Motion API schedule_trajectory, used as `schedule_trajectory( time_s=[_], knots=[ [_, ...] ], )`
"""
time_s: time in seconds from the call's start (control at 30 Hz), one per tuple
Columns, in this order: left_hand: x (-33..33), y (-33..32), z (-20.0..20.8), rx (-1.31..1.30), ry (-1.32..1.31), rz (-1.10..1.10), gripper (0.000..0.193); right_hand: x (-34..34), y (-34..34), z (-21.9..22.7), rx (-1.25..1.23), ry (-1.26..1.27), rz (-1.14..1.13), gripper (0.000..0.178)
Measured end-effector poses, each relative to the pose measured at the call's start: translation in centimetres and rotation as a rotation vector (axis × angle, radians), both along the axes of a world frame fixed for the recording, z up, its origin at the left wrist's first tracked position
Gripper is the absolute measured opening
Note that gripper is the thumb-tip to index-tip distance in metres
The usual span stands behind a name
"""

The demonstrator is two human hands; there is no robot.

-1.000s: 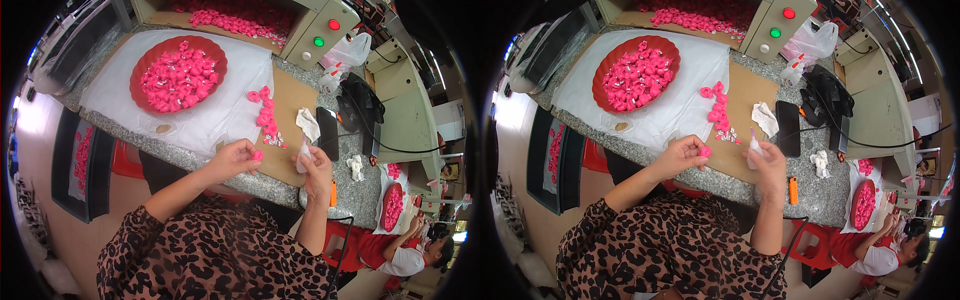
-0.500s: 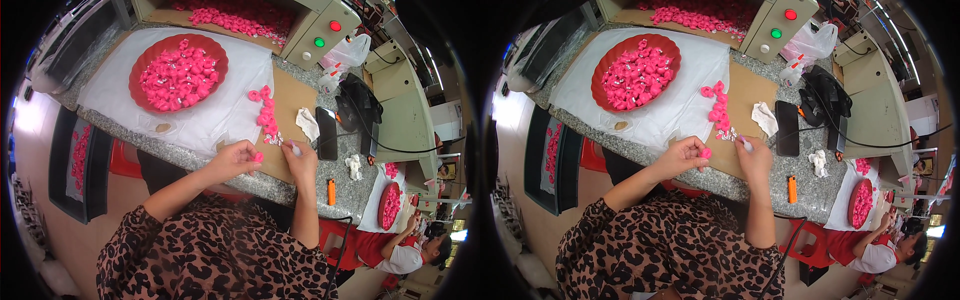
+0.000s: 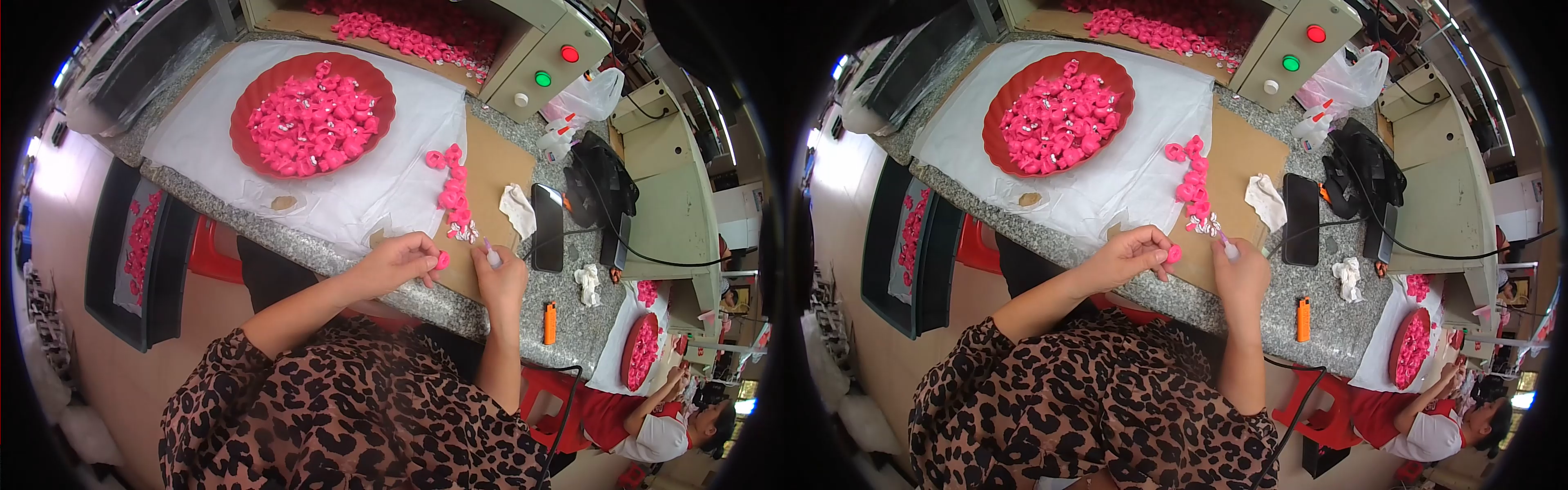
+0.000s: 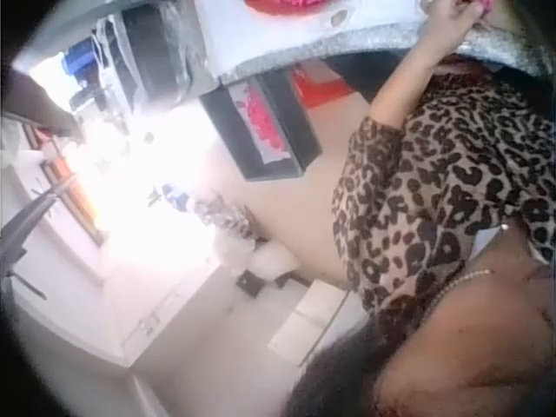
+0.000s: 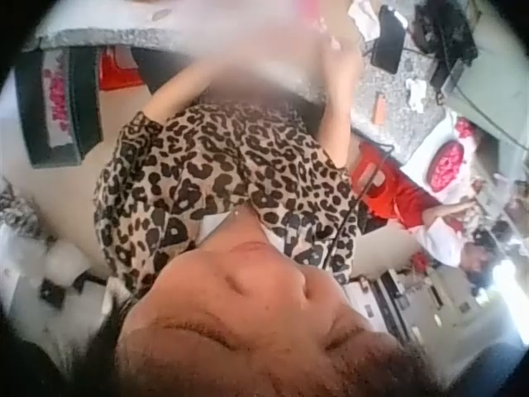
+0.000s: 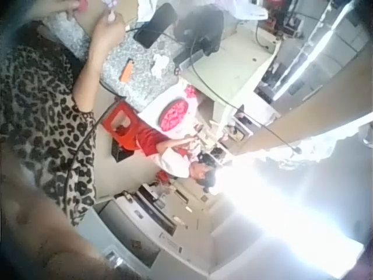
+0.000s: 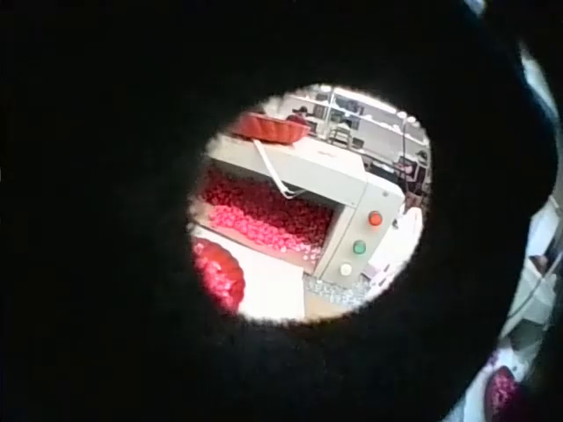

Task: The person retrieves toy components from an oven onto the table, applies glue to them from a bottle, and attaches detail pieces to the components by hand.

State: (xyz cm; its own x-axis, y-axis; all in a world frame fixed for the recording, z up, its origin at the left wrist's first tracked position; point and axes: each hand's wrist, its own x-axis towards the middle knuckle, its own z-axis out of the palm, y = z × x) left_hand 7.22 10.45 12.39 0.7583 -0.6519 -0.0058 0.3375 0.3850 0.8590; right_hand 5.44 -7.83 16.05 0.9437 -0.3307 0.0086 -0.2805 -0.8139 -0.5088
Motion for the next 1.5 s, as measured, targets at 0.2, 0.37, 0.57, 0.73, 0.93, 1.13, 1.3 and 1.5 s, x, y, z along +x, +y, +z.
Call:
schedule_trajectory(
  time_s=[0.2, 0.37, 0.57, 0.73, 0.93, 1.13, 1.3, 1.5],
  knots=[
    [-0.3, 0.0, 0.4, 0.009, 0.003, 0.059, 0.016, -1.9, 1.3, 0.7, 0.936, -0.04, 0.052, 0.011],
    [-0.2, -0.1, 0.4, 0.031, 0.006, 0.019, 0.018, -2.7, 2.3, 0.0, 1.267, -0.011, -0.042, 0.013],
    [-0.2, -0.1, 0.6, 0.062, 0.009, 0.036, 0.019, -2.9, 2.5, -0.5, 1.34, -0.059, -0.013, 0.011],
    [-0.3, -0.2, 0.3, 0.088, 0.012, 0.056, 0.018, -2.9, 2.5, -0.6, 1.299, -0.051, 0.014, 0.011],
    [-0.3, 0.0, 0.9, 0.087, 0.062, 0.063, 0.017, -2.6, 2.6, -0.2, 1.252, 0.011, 0.015, 0.016],
    [0.0, 0.2, 0.6, 0.107, 0.067, 0.043, 0.015, -2.1, 2.2, 0.0, 1.269, 0.136, 0.01, 0.021],
    [0.0, 0.2, 0.6, 0.092, 0.058, 0.056, 0.014, -1.7, 2.1, -0.2, 1.262, 0.195, 0.042, 0.021],
    [-0.4, -0.4, 0.8, 0.078, 0.024, 0.108, 0.015, -1.8, 2.4, 0.3, 1.326, 0.194, 0.066, 0.019]
  ],
)
